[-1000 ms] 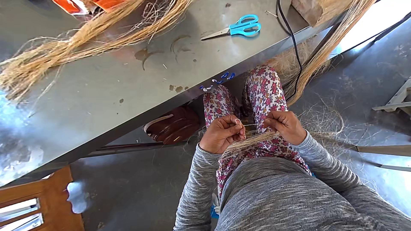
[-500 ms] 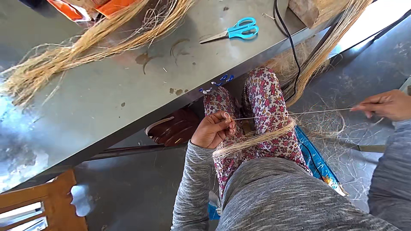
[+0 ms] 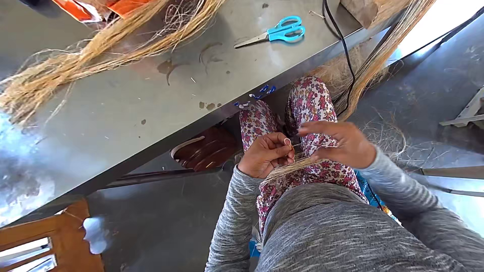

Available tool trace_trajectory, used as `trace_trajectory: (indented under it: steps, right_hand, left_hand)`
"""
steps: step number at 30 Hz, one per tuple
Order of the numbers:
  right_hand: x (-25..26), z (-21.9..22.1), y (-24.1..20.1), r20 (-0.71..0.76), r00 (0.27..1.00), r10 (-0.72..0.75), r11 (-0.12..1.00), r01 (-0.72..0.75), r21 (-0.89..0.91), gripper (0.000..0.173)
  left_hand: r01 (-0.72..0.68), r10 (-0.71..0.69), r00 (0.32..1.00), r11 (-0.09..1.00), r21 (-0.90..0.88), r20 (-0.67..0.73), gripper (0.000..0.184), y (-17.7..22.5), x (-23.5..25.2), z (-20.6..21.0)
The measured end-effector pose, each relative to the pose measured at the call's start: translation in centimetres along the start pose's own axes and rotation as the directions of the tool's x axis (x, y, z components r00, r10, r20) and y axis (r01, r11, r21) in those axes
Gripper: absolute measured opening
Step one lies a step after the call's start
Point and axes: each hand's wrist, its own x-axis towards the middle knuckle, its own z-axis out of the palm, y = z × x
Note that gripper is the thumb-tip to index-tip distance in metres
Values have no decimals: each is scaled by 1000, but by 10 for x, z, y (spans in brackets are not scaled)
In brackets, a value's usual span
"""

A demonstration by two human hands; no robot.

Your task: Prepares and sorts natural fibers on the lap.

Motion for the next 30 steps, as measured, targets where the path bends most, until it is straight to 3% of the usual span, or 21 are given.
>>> trace_trajectory:
  steps: [4, 7, 10, 13, 16, 19, 22, 25, 30]
  right_hand:
    - [9, 34, 6, 61, 986, 158, 937, -169, 304, 56]
    - [6, 37, 10, -45, 981, 189, 940, -168, 298, 44]
    - [0, 37, 14, -202, 973, 113, 992, -101, 72, 23]
    - [-4, 39, 22, -276, 952, -133, 967, 63, -248, 10]
    - [-6, 39, 31, -278, 900, -336, 888, 205, -411, 10]
    - [-8, 36, 36, -275, 862, -427, 838, 263, -479, 11]
    - [-8, 35, 33, -328, 877, -350, 895, 210, -393, 15]
    - [-10, 37, 30, -360, 916, -177, 978, 124, -167, 16]
    - [-14, 34, 32, -297, 954, -45, 999, 39, -26, 13]
  left_hand:
    - [-7, 7, 1000, 1000, 4, -20, 22, 0, -5, -4]
    - [-15, 14, 999, 1000, -8, -29, 22, 0, -8, -12]
    - [-22, 21, 999, 999, -25, -47, 20, -3, -9, -18]
    - [-17, 15, 997, 999, -35, -78, 20, -4, -9, -20]
    - [-6, 1, 996, 999, -53, -92, 23, -4, -9, -19]
    - [-3, -2, 998, 997, -82, -62, 22, -6, -10, -20]
    - [9, -9, 1000, 995, -104, -1, 19, -7, -10, -17]
    - [34, -25, 996, 994, -105, 82, 18, -10, -8, -14]
    - [19, -12, 995, 997, -71, 95, 15, -8, -9, -8]
